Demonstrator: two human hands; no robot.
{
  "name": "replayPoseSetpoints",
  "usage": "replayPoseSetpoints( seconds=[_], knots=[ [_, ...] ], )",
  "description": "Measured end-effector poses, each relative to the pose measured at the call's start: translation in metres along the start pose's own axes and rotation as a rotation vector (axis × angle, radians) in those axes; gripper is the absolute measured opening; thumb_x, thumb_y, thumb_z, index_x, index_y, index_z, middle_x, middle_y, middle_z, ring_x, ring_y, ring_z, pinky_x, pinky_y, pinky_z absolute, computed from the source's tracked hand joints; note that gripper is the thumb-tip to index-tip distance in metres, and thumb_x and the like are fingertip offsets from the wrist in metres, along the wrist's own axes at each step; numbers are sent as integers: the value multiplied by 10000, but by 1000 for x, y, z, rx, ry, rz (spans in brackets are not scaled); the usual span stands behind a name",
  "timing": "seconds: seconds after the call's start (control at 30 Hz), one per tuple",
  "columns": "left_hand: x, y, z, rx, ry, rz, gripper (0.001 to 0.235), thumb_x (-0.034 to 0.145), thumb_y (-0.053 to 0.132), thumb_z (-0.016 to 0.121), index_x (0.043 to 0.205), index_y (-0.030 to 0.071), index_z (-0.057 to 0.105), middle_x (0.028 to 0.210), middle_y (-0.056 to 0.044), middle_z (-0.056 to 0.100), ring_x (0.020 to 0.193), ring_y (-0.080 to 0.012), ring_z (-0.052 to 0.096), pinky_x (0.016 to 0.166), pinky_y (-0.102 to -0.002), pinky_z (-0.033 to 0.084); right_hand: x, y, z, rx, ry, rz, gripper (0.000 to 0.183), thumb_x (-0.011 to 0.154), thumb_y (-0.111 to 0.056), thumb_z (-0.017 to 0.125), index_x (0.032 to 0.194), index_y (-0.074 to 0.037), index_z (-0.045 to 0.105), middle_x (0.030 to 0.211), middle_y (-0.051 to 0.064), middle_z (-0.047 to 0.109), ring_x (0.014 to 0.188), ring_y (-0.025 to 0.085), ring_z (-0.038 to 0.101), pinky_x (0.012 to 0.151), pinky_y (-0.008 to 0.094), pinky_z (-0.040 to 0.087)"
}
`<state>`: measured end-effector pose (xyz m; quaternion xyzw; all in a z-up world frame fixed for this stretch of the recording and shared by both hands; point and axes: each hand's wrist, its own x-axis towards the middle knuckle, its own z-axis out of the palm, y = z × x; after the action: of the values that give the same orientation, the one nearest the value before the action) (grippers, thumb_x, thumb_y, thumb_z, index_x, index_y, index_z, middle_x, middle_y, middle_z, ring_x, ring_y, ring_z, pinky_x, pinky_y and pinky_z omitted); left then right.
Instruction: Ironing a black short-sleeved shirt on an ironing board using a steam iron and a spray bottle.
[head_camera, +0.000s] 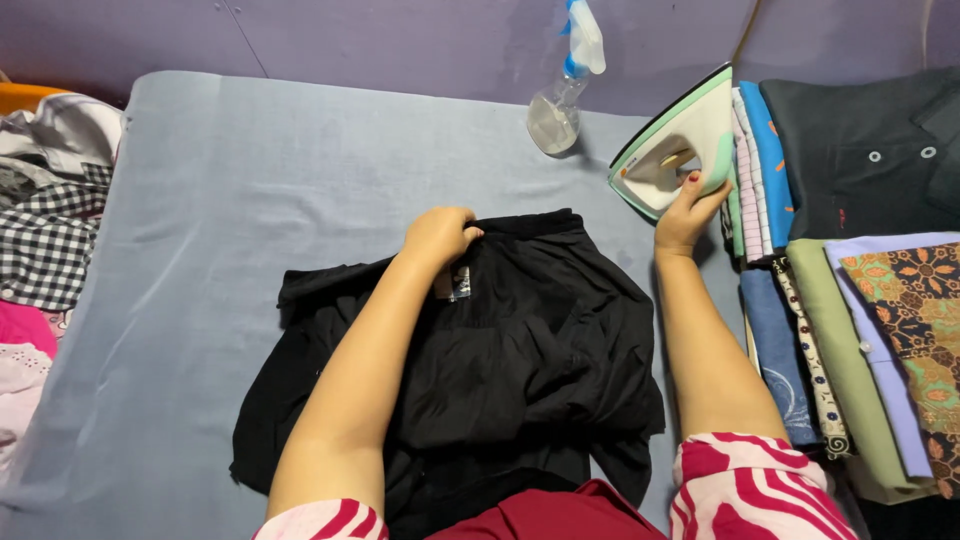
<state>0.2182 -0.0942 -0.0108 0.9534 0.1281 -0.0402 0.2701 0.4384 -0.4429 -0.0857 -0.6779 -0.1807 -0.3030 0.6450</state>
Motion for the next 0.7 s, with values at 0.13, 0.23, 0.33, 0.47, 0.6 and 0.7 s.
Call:
replayPoseSetpoints(
  seconds=[0.13, 0.23, 0.33, 0.47, 0.6, 0.7],
  knots=[
    [-9, 2, -5, -5, 29, 6, 351, 839, 342, 775, 1125, 142, 736, 1078, -133, 740, 1045, -357, 674, 846, -479, 539, -25, 12, -27, -229, 27, -45, 399, 1176, -148, 535, 1481, 46, 365, 1326, 148, 559, 1193, 239, 576, 1062, 381, 472],
    [-29, 5, -12, 39, 262, 86, 376, 738, 313, 815, 1036, 100, 728, 1049, -153, 733, 1004, -361, 677, 811, -476, 546, -47, -1, -41, -332, 29, -41, 470, 1131, -120, 642, 1459, 67, 361, 1364, 221, 510, 1245, 261, 534, 1080, 397, 428],
    [-53, 8, -17, 59, 497, 106, 262, 757, 271, 797, 904, 66, 726, 970, -139, 737, 939, -346, 691, 770, -469, 545, -73, -12, -50, -91, 211, 312, 441, 1008, -105, 685, 1328, 43, 420, 1228, 161, 512, 1093, 204, 562, 975, 341, 488],
    [-69, -1, -4, -101, 325, -198, 324, 920, 374, 660, 870, 66, 749, 817, -121, 756, 802, -329, 708, 713, -452, 534, -75, -109, -5, -208, -300, 155, 180, 985, -55, 639, 1157, 0, 629, 1073, 131, 650, 933, 226, 608, 889, 359, 524],
    [-27, -45, 79, -639, -144, -404, 678, 995, 564, 441, 901, -30, 754, 782, -175, 795, 732, -302, 751, 661, -385, 564, -44, -151, 60, -421, -774, -487, 513, 760, -120, 752, 1236, 46, 661, 1281, 227, 644, 1166, 459, 590, 1010, 482, 450],
    [-30, -31, 83, -1101, -223, -492, 874, 958, 696, 370, 1090, -116, 668, 894, -270, 777, 782, -336, 762, 648, -362, 602, -44, -122, 84, -811, -971, -460, 199, 692, -142, 802, 865, -72, 732, 915, 119, 711, 966, 341, 673, 1019, 662, 331]
  ],
)
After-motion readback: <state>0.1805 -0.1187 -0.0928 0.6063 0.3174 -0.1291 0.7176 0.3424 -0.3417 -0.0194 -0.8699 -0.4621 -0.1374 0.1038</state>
